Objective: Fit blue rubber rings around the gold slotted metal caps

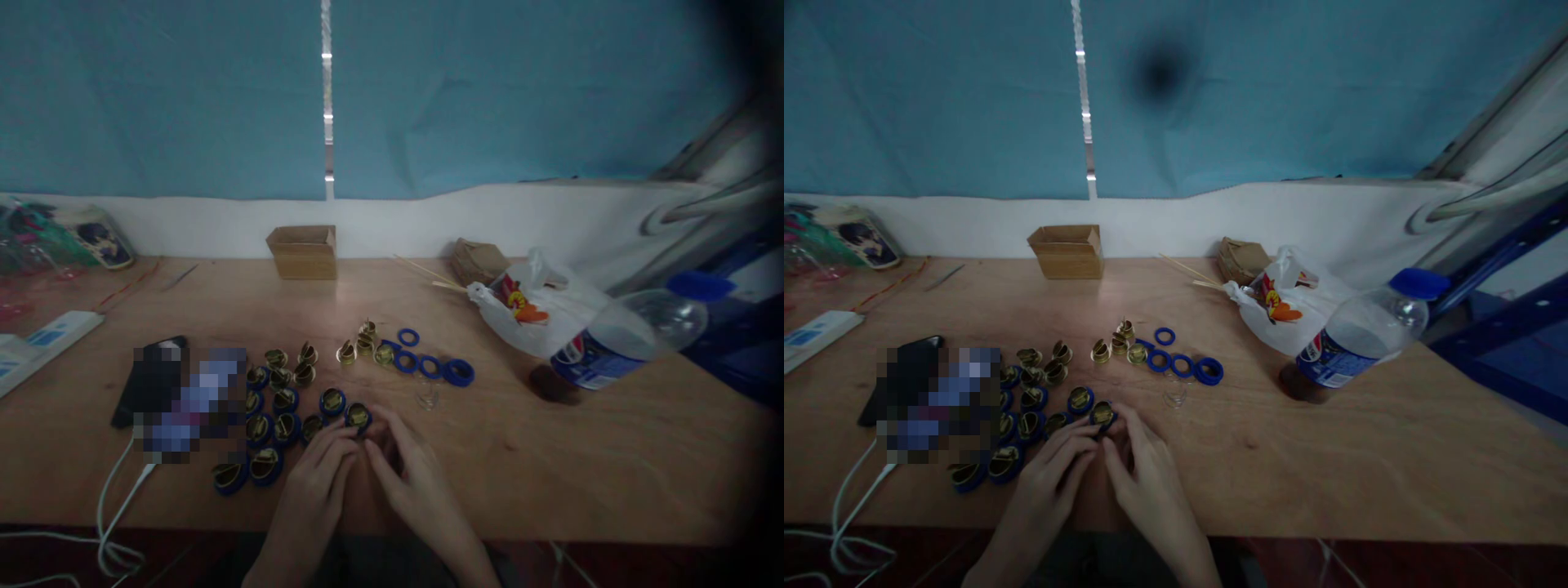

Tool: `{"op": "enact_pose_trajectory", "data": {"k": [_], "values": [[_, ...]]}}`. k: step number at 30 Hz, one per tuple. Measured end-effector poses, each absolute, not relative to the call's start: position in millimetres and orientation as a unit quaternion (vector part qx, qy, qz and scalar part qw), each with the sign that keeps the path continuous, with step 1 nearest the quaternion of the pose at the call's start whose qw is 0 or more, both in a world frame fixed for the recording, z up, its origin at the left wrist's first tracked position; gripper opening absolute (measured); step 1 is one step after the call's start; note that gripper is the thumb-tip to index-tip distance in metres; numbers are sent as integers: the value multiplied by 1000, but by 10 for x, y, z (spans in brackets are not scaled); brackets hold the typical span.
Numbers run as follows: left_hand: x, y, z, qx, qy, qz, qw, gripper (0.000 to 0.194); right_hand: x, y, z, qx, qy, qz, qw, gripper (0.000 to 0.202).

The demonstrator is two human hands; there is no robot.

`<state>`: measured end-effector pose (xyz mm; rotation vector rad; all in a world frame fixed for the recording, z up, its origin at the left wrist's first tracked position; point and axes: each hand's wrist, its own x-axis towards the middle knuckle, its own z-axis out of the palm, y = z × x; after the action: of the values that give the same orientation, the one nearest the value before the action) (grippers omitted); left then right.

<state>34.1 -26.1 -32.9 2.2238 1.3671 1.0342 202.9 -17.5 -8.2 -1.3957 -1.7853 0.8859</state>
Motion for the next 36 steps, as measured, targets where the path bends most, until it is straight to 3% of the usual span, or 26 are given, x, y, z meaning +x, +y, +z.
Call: {"op": "enact_pose_trajectory", "data": {"k": [36], "values": [[337, -285, -460, 796, 476, 345, 145, 31, 2036, -175, -106, -537, -679, 351, 358, 33]]}}
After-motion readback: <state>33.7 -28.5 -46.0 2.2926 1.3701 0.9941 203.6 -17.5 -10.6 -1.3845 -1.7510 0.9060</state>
